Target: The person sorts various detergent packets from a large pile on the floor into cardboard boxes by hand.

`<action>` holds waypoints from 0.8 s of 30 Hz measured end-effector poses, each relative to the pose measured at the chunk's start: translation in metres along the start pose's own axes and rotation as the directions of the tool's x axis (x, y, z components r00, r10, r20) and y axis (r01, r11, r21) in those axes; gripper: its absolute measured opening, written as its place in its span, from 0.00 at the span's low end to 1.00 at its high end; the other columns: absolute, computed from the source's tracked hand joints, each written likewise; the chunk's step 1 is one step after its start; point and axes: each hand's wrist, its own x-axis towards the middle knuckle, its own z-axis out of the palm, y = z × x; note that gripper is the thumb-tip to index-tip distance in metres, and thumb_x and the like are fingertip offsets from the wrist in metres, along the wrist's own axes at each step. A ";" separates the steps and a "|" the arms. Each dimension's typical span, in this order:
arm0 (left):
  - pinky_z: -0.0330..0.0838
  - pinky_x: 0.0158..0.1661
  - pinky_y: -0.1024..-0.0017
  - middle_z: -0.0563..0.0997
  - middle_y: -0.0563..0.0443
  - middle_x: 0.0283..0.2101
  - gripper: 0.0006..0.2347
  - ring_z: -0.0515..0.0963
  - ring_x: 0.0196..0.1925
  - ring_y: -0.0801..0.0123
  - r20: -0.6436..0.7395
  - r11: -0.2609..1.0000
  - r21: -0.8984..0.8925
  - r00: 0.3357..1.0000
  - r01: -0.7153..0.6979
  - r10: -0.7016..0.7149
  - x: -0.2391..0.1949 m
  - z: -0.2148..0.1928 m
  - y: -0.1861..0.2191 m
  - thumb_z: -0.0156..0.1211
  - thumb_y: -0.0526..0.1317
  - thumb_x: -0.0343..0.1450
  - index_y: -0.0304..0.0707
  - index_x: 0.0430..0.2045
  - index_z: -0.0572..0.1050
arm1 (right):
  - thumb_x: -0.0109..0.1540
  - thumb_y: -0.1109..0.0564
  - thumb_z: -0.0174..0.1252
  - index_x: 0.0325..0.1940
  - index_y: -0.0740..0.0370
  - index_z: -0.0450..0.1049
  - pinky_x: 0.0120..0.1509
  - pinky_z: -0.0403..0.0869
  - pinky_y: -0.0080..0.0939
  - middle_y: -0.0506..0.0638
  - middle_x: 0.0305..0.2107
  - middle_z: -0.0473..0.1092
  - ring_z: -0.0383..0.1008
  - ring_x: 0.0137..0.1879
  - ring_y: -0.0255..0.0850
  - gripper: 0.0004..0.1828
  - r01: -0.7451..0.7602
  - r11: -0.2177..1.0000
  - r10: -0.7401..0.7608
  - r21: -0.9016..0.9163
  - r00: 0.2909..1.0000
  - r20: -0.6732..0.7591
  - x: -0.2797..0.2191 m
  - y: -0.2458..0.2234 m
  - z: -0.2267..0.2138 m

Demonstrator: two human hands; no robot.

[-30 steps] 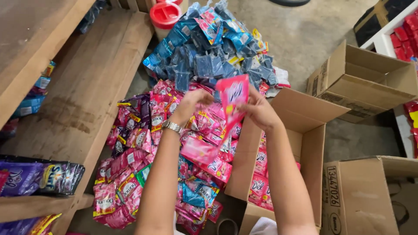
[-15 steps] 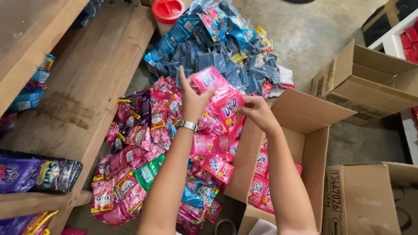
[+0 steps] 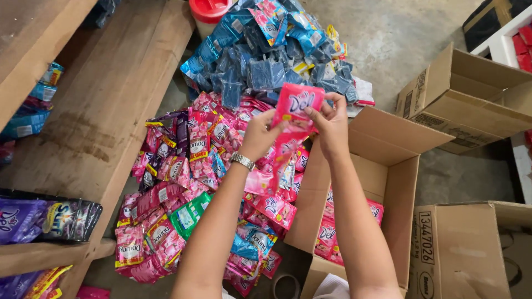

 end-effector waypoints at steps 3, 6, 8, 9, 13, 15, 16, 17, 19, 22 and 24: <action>0.80 0.41 0.75 0.86 0.51 0.42 0.10 0.84 0.41 0.77 -0.128 0.991 0.018 0.983 -0.134 0.136 0.008 -0.006 -0.006 0.62 0.37 0.74 0.32 0.47 0.79 | 0.59 0.62 0.64 0.60 0.53 0.62 0.43 0.76 0.33 0.46 0.41 0.78 0.79 0.43 0.32 0.27 -0.242 0.944 0.251 -0.224 0.968 0.016 -0.003 0.004 -0.005; 0.79 0.43 0.76 0.86 0.50 0.44 0.12 0.84 0.43 0.76 -0.250 0.911 -0.372 0.964 -0.180 0.089 0.011 -0.010 -0.006 0.59 0.37 0.76 0.31 0.51 0.77 | 0.64 0.57 0.63 0.58 0.62 0.74 0.46 0.77 0.34 0.48 0.39 0.77 0.78 0.42 0.32 0.19 -0.315 0.866 0.437 -0.388 0.853 0.284 -0.008 0.032 -0.024; 0.79 0.43 0.76 0.86 0.50 0.44 0.12 0.84 0.43 0.75 -0.275 0.868 -0.465 0.960 -0.176 0.048 0.009 -0.017 0.003 0.58 0.37 0.76 0.31 0.51 0.77 | 0.64 0.56 0.64 0.55 0.64 0.76 0.48 0.76 0.32 0.45 0.39 0.78 0.77 0.43 0.29 0.17 -0.339 0.845 0.481 -0.413 0.819 0.313 -0.010 0.034 -0.019; 0.80 0.42 0.76 0.86 0.50 0.44 0.11 0.84 0.42 0.75 -0.295 0.815 -0.552 0.955 -0.176 0.006 0.007 -0.020 0.007 0.57 0.37 0.76 0.31 0.51 0.76 | 0.64 0.55 0.64 0.52 0.65 0.79 0.49 0.75 0.31 0.43 0.40 0.78 0.76 0.45 0.27 0.15 -0.360 0.823 0.523 -0.439 0.782 0.340 -0.010 0.036 -0.016; 0.79 0.46 0.75 0.85 0.48 0.46 0.11 0.83 0.46 0.74 -0.257 0.923 -0.319 0.957 -0.216 0.135 -0.002 -0.034 0.020 0.63 0.30 0.74 0.28 0.51 0.74 | 0.62 0.54 0.66 0.45 0.65 0.81 0.41 0.75 0.31 0.41 0.33 0.79 0.75 0.36 0.26 0.13 -0.368 0.807 0.518 -0.462 0.816 0.256 -0.010 0.038 -0.012; 0.78 0.46 0.76 0.85 0.49 0.47 0.13 0.84 0.48 0.74 -0.261 0.959 -0.113 0.939 -0.259 0.223 -0.005 -0.040 0.021 0.62 0.27 0.72 0.31 0.51 0.74 | 0.64 0.53 0.65 0.43 0.62 0.82 0.35 0.67 0.29 0.41 0.30 0.76 0.69 0.31 0.25 0.11 -0.435 0.794 0.544 -0.426 0.820 0.178 -0.009 0.042 -0.018; 0.78 0.46 0.76 0.85 0.49 0.47 0.13 0.84 0.48 0.74 -0.260 0.959 -0.114 0.940 -0.259 0.223 -0.008 -0.043 0.021 0.62 0.27 0.72 0.31 0.51 0.74 | 0.64 0.53 0.65 0.43 0.62 0.82 0.35 0.67 0.29 0.41 0.30 0.76 0.69 0.31 0.25 0.11 -0.435 0.794 0.544 -0.426 0.820 0.177 -0.007 0.044 -0.021; 0.79 0.46 0.75 0.85 0.49 0.46 0.11 0.84 0.47 0.74 -0.263 0.973 0.003 0.939 -0.229 0.222 -0.010 -0.045 0.022 0.62 0.27 0.72 0.32 0.48 0.76 | 0.67 0.51 0.65 0.43 0.63 0.80 0.33 0.64 0.30 0.41 0.29 0.72 0.66 0.30 0.26 0.12 -0.471 0.781 0.567 -0.411 0.810 0.150 -0.006 0.046 -0.024; 0.79 0.45 0.75 0.86 0.50 0.45 0.10 0.84 0.45 0.73 -0.260 0.973 0.121 0.940 -0.196 0.222 -0.016 -0.048 0.028 0.62 0.27 0.72 0.34 0.45 0.79 | 0.70 0.50 0.65 0.43 0.64 0.78 0.31 0.61 0.31 0.42 0.29 0.69 0.62 0.29 0.26 0.13 -0.507 0.768 0.589 -0.390 0.799 0.120 -0.006 0.042 -0.021; 0.78 0.54 0.72 0.85 0.48 0.50 0.13 0.85 0.54 0.66 -0.124 0.901 0.129 0.895 -0.413 0.428 -0.023 -0.048 0.042 0.52 0.21 0.69 0.35 0.36 0.83 | 0.66 0.49 0.59 0.49 0.61 0.78 0.38 0.76 0.31 0.45 0.35 0.77 0.76 0.34 0.29 0.14 -0.660 0.751 0.646 -0.017 0.730 0.225 -0.006 0.019 -0.002; 0.78 0.53 0.72 0.85 0.46 0.48 0.12 0.85 0.53 0.63 -0.149 0.912 0.191 0.907 -0.363 0.393 -0.026 -0.046 0.047 0.54 0.21 0.67 0.34 0.32 0.83 | 0.63 0.35 0.47 0.51 0.62 0.71 0.48 0.81 0.38 0.54 0.41 0.78 0.82 0.41 0.39 0.29 -0.793 0.607 0.750 0.061 0.596 0.287 -0.010 -0.001 0.012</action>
